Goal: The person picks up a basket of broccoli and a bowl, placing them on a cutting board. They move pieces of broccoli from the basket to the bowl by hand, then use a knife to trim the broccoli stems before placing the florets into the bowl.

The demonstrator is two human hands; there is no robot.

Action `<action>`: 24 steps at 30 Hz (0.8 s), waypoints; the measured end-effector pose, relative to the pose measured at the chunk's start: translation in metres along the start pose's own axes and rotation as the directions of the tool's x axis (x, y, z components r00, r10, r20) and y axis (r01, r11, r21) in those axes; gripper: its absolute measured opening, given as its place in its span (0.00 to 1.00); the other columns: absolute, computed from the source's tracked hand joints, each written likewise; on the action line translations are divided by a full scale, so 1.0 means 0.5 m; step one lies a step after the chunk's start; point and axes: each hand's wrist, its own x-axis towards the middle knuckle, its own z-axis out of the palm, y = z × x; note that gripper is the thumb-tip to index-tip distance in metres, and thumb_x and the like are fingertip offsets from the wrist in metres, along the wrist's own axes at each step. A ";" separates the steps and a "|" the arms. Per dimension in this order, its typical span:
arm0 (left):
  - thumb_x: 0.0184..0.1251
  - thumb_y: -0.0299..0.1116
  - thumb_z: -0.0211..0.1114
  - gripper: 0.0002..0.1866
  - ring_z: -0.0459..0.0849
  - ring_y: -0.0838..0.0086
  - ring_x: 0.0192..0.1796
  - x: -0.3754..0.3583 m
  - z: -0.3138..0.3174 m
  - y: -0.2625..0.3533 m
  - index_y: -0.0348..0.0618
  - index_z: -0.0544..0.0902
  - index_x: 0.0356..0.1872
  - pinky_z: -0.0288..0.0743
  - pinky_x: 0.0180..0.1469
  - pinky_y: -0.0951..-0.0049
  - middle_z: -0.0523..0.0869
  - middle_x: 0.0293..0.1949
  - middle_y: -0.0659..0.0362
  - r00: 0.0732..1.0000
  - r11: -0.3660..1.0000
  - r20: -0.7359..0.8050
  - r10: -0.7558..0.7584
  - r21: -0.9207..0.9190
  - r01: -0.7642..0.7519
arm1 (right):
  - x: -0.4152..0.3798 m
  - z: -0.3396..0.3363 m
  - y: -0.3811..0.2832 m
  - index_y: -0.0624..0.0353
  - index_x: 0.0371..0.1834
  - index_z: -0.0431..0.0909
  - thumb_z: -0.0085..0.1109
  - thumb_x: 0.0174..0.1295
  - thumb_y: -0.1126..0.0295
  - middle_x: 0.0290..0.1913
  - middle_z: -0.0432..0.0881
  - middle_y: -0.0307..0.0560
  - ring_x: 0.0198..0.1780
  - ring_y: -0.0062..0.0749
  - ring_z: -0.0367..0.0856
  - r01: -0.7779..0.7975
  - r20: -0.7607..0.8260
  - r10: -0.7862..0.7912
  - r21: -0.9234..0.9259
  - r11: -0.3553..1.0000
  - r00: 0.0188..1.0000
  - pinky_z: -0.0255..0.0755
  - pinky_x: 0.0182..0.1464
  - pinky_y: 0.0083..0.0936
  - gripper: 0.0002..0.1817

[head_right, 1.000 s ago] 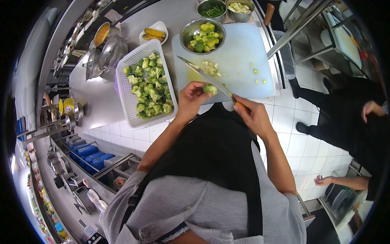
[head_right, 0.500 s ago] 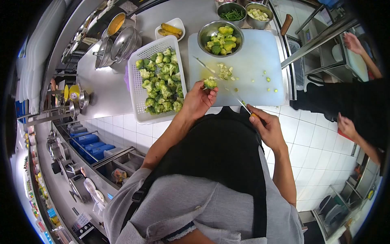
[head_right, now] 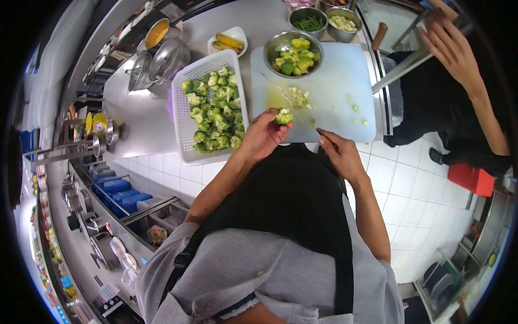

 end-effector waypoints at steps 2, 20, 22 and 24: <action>0.81 0.30 0.59 0.04 0.83 0.71 0.36 -0.014 0.009 0.019 0.42 0.79 0.47 0.80 0.41 0.74 0.87 0.43 0.48 0.999 0.998 -0.003 0.052 0.023 -0.052 | 0.003 -0.009 -0.005 0.64 0.54 0.85 0.58 0.82 0.61 0.33 0.85 0.44 0.30 0.23 0.77 -0.158 0.136 0.143 0.105 0.982 0.980 0.73 0.35 0.26 0.16; 0.60 0.34 0.75 0.10 0.93 0.49 0.44 0.101 -0.471 0.447 0.41 0.93 0.39 0.87 0.49 0.57 0.93 0.45 0.46 0.718 -0.591 0.079 0.692 0.632 0.500 | 0.017 -0.019 0.035 0.62 0.62 0.84 0.54 0.83 0.58 0.23 0.74 0.37 0.20 0.19 0.69 -0.290 0.052 0.291 -0.037 0.956 0.955 0.65 0.24 0.24 0.20; 0.60 0.32 0.75 0.11 0.91 0.49 0.48 0.066 -0.373 0.411 0.46 0.93 0.43 0.85 0.53 0.52 0.92 0.50 0.49 0.630 -0.514 0.069 0.773 0.651 0.559 | 0.016 -0.016 0.042 0.62 0.64 0.84 0.54 0.83 0.58 0.23 0.74 0.37 0.20 0.19 0.69 -0.292 0.049 0.293 -0.026 0.956 0.955 0.65 0.24 0.24 0.20; 0.58 0.30 0.76 0.13 0.90 0.49 0.49 0.042 -0.329 0.395 0.47 0.92 0.45 0.84 0.55 0.52 0.92 0.50 0.49 0.606 -0.527 0.203 0.770 0.737 0.423 | 0.016 -0.013 0.047 0.62 0.64 0.84 0.55 0.83 0.58 0.23 0.74 0.37 0.20 0.19 0.69 -0.300 0.054 0.301 -0.021 0.954 0.952 0.66 0.25 0.24 0.21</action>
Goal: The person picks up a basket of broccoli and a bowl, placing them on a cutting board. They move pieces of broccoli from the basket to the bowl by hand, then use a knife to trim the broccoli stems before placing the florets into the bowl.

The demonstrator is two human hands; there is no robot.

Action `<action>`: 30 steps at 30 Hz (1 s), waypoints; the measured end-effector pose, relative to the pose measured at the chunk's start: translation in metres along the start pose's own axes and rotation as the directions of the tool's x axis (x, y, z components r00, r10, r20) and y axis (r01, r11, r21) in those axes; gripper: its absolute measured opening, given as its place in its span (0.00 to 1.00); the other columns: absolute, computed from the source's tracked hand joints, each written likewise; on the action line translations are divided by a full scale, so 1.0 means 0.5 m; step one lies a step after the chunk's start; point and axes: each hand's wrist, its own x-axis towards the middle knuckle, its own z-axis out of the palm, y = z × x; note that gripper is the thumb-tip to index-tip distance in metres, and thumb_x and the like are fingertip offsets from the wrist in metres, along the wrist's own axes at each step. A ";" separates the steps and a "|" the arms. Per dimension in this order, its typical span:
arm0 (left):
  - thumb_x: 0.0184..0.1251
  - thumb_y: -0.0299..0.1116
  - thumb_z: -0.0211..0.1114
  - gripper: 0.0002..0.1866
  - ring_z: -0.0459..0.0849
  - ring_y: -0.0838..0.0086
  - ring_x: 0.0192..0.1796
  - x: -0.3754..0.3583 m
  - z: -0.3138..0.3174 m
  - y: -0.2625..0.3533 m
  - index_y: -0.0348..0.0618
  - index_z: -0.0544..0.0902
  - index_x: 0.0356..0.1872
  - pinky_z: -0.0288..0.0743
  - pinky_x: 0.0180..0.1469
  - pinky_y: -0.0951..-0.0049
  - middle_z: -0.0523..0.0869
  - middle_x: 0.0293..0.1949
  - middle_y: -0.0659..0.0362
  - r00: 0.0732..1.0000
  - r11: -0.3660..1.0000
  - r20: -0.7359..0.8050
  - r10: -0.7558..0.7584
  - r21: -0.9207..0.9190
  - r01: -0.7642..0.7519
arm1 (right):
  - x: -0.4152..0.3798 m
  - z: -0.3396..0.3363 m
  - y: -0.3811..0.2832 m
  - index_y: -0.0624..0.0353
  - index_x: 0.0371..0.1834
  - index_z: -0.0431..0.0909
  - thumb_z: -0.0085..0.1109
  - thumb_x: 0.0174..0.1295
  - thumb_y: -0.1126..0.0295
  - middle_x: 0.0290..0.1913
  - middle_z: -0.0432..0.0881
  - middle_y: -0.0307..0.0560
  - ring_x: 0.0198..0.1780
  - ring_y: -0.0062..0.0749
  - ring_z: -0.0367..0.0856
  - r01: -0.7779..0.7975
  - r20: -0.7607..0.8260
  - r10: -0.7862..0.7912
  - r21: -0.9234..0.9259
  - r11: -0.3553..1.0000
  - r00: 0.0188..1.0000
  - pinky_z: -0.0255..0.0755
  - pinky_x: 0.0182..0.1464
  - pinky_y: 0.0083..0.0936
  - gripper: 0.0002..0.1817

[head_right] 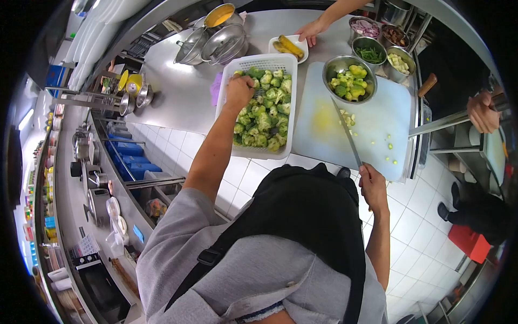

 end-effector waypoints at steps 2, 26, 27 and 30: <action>0.60 0.30 0.76 0.15 0.88 0.49 0.55 0.006 0.018 -0.012 0.50 0.90 0.49 0.80 0.62 0.49 0.89 0.57 0.50 1.000 0.987 -0.009 0.002 -0.158 -0.003 | -0.006 0.001 -0.007 0.63 0.64 0.84 0.55 0.83 0.58 0.23 0.74 0.37 0.21 0.19 0.69 0.008 -0.007 -0.008 -0.010 1.000 1.000 0.66 0.25 0.25 0.21; 0.66 0.43 0.76 0.16 0.88 0.58 0.56 0.008 0.004 0.018 0.52 0.94 0.52 0.76 0.67 0.50 0.92 0.49 0.56 0.981 0.995 0.196 0.005 0.094 -0.024 | -0.010 0.006 -0.013 0.62 0.65 0.84 0.54 0.83 0.59 0.22 0.73 0.39 0.21 0.21 0.69 0.035 -0.021 -0.035 -0.042 0.999 0.999 0.67 0.26 0.27 0.20; 0.66 0.40 0.76 0.15 0.89 0.60 0.53 0.005 -0.001 0.010 0.50 0.94 0.52 0.78 0.63 0.52 0.92 0.48 0.56 0.986 0.993 0.165 -0.026 -0.105 0.044 | -0.009 0.006 -0.015 0.62 0.65 0.84 0.54 0.83 0.59 0.22 0.73 0.39 0.21 0.21 0.69 0.037 -0.025 -0.039 -0.048 0.998 0.999 0.67 0.27 0.28 0.20; 0.67 0.32 0.73 0.14 0.92 0.65 0.46 -0.003 -0.009 0.005 0.43 0.92 0.52 0.84 0.54 0.61 0.93 0.43 0.58 0.982 0.713 0.131 -0.134 -0.675 0.187 | -0.004 0.008 -0.007 0.62 0.64 0.84 0.54 0.83 0.59 0.22 0.74 0.41 0.22 0.24 0.71 0.049 -0.042 -0.053 -0.082 0.995 0.998 0.69 0.29 0.30 0.20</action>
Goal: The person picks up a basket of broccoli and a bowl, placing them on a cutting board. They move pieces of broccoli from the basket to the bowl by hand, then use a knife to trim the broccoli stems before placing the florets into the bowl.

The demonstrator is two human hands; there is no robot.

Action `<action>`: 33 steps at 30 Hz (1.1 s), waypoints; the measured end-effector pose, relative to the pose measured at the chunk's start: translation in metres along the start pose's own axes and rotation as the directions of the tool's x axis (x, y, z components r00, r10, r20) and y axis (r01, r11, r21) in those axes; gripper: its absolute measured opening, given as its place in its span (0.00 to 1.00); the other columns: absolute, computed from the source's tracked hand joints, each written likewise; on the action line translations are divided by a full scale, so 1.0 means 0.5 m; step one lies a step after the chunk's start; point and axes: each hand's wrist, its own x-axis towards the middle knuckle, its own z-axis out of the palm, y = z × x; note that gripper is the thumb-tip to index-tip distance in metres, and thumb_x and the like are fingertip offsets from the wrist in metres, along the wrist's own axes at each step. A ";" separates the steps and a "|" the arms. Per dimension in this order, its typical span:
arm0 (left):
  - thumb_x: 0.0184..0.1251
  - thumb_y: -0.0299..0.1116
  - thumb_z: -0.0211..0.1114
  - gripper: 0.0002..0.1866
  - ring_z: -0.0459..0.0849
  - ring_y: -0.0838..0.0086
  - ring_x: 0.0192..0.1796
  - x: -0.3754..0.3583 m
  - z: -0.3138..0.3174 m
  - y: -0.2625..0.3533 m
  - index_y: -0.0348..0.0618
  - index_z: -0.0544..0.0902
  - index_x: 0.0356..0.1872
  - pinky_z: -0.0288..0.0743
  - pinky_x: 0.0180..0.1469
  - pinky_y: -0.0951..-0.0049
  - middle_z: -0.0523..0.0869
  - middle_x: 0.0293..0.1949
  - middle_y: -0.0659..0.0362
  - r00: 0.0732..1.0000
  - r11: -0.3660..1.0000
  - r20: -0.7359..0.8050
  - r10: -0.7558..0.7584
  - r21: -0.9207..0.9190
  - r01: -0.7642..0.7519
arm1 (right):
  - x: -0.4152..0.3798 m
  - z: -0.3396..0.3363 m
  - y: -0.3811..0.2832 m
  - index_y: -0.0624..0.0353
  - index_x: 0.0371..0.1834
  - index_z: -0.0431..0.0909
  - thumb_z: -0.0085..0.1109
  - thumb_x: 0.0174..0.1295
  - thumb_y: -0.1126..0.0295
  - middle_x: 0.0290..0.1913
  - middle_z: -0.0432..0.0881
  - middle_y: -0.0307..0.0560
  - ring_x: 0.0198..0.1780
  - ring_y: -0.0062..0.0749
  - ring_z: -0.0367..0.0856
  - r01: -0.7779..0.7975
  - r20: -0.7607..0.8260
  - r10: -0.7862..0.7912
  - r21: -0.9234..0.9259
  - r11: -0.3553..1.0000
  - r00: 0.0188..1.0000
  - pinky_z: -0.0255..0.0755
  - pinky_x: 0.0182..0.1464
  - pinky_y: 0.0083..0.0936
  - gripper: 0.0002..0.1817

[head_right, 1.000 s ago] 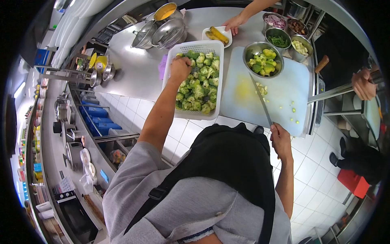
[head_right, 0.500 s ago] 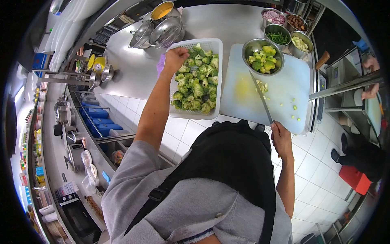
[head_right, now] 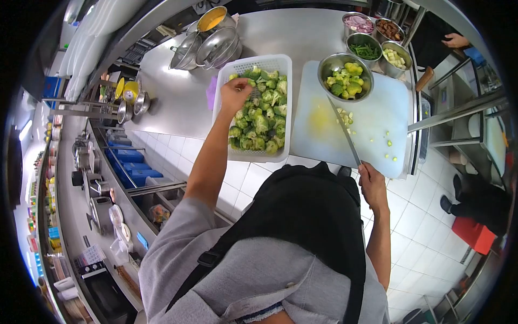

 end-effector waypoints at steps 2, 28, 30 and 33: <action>0.68 0.25 0.70 0.14 0.92 0.70 0.40 -0.019 0.001 0.008 0.38 0.91 0.54 0.85 0.49 0.68 0.92 0.40 0.60 0.996 0.885 -0.023 -0.084 -0.461 0.064 | -0.002 0.003 0.002 0.63 0.64 0.84 0.54 0.83 0.59 0.23 0.75 0.42 0.23 0.25 0.71 0.014 -0.013 -0.014 0.005 1.000 1.000 0.69 0.30 0.31 0.20; 0.73 0.23 0.74 0.12 0.92 0.72 0.43 -0.130 0.036 0.208 0.33 0.88 0.55 0.87 0.50 0.73 0.92 0.42 0.56 0.934 0.605 0.353 -0.048 -0.734 0.308 | -0.016 0.022 0.013 0.65 0.65 0.83 0.57 0.82 0.63 0.29 0.79 0.47 0.30 0.29 0.74 0.189 -0.024 -0.190 -0.038 0.981 0.981 0.72 0.39 0.31 0.19; 0.73 0.24 0.75 0.13 0.93 0.71 0.45 -0.187 0.086 0.234 0.32 0.88 0.55 0.89 0.51 0.72 0.93 0.44 0.55 0.911 0.691 0.409 -0.052 -0.644 0.328 | -0.012 0.027 0.013 0.64 0.65 0.83 0.56 0.82 0.63 0.30 0.80 0.49 0.30 0.30 0.75 0.219 -0.015 -0.219 -0.040 0.975 0.976 0.73 0.39 0.31 0.19; 0.71 0.24 0.77 0.13 0.93 0.74 0.42 -0.274 0.167 0.269 0.30 0.88 0.52 0.88 0.49 0.74 0.94 0.42 0.54 0.895 0.773 0.445 -0.025 -0.559 0.300 | -0.014 0.026 0.004 0.63 0.66 0.83 0.56 0.82 0.62 0.33 0.85 0.54 0.34 0.36 0.81 0.188 -0.009 -0.188 -0.057 0.981 0.982 0.76 0.44 0.33 0.19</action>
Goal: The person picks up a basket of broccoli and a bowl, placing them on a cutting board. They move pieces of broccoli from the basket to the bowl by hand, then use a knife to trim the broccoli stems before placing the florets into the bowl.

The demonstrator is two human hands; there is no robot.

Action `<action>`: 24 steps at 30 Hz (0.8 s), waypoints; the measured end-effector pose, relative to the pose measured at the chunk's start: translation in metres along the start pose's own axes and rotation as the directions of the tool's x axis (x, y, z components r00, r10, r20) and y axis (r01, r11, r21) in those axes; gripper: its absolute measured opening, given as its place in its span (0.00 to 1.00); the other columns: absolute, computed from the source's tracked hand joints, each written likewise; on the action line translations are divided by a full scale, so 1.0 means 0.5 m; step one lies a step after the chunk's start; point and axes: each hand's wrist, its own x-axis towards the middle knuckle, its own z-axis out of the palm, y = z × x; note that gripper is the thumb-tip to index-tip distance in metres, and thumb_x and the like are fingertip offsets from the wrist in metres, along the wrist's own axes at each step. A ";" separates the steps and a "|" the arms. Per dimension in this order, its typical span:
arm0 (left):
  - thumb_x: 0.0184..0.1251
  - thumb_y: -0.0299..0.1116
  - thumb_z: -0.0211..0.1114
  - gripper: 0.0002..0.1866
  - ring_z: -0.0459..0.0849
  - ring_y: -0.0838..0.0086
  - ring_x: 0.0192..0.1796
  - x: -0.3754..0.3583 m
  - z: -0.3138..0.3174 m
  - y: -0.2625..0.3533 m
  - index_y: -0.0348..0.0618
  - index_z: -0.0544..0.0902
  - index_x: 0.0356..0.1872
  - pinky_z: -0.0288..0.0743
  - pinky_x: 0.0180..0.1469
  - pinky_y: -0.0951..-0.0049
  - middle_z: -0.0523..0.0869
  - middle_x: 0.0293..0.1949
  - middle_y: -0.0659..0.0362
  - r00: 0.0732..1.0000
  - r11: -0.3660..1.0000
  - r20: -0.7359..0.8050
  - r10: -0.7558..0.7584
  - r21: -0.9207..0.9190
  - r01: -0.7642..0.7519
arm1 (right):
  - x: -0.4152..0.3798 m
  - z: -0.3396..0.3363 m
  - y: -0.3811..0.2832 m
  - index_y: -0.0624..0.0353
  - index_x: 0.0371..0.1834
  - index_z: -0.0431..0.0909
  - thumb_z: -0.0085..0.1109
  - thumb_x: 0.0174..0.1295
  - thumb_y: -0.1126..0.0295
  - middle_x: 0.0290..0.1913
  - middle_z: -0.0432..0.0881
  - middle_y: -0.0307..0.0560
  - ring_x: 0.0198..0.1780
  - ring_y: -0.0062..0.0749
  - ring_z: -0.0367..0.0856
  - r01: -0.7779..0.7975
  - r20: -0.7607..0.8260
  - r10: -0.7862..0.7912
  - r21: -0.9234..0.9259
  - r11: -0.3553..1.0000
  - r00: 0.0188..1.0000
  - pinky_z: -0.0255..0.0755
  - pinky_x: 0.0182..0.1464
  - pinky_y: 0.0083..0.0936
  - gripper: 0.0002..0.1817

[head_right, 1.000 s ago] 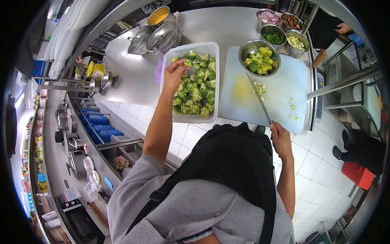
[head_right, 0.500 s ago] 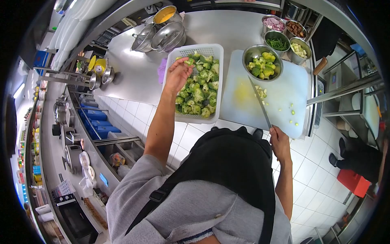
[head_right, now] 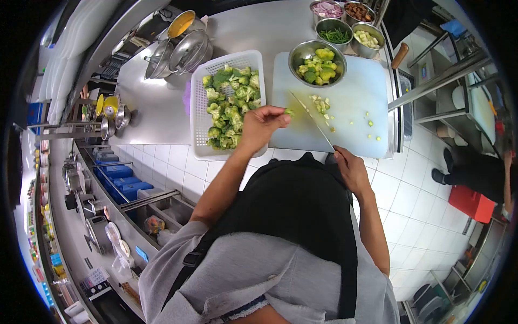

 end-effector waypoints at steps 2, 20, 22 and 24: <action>0.70 0.24 0.78 0.14 0.92 0.75 0.42 0.005 0.031 -0.020 0.29 0.88 0.52 0.87 0.49 0.75 0.94 0.43 0.54 0.997 1.000 -0.076 0.025 0.002 -0.025 | -0.004 0.000 -0.003 0.63 0.66 0.83 0.57 0.82 0.62 0.35 0.86 0.56 0.36 0.38 0.83 -0.010 0.003 0.010 0.010 1.000 1.000 0.77 0.47 0.34 0.19; 0.78 0.28 0.71 0.12 0.90 0.74 0.46 0.059 0.213 0.101 0.36 0.85 0.57 0.87 0.51 0.73 0.89 0.46 0.58 0.890 0.922 0.432 -0.143 -0.268 0.278 | -0.003 -0.005 0.041 0.58 0.61 0.85 0.57 0.79 0.62 0.47 0.90 0.63 0.52 0.63 0.87 0.170 -0.045 -0.169 0.022 0.985 0.985 0.79 0.57 0.48 0.16; 0.79 0.27 0.69 0.11 0.89 0.74 0.46 0.060 0.291 0.102 0.38 0.85 0.57 0.86 0.51 0.73 0.88 0.48 0.58 0.801 0.932 0.573 -0.173 -0.169 0.322 | 0.003 -0.006 0.045 0.57 0.60 0.85 0.58 0.78 0.60 0.47 0.90 0.63 0.52 0.64 0.88 0.187 -0.048 -0.187 0.007 0.982 0.981 0.79 0.56 0.51 0.17; 0.79 0.27 0.69 0.12 0.90 0.74 0.46 0.068 0.381 0.084 0.39 0.84 0.59 0.85 0.52 0.74 0.88 0.49 0.57 0.737 0.935 0.647 -0.194 -0.105 0.338 | 0.005 0.000 0.055 0.56 0.61 0.85 0.57 0.78 0.58 0.48 0.90 0.64 0.52 0.65 0.87 0.116 0.000 -0.116 -0.017 0.993 0.993 0.79 0.57 0.54 0.18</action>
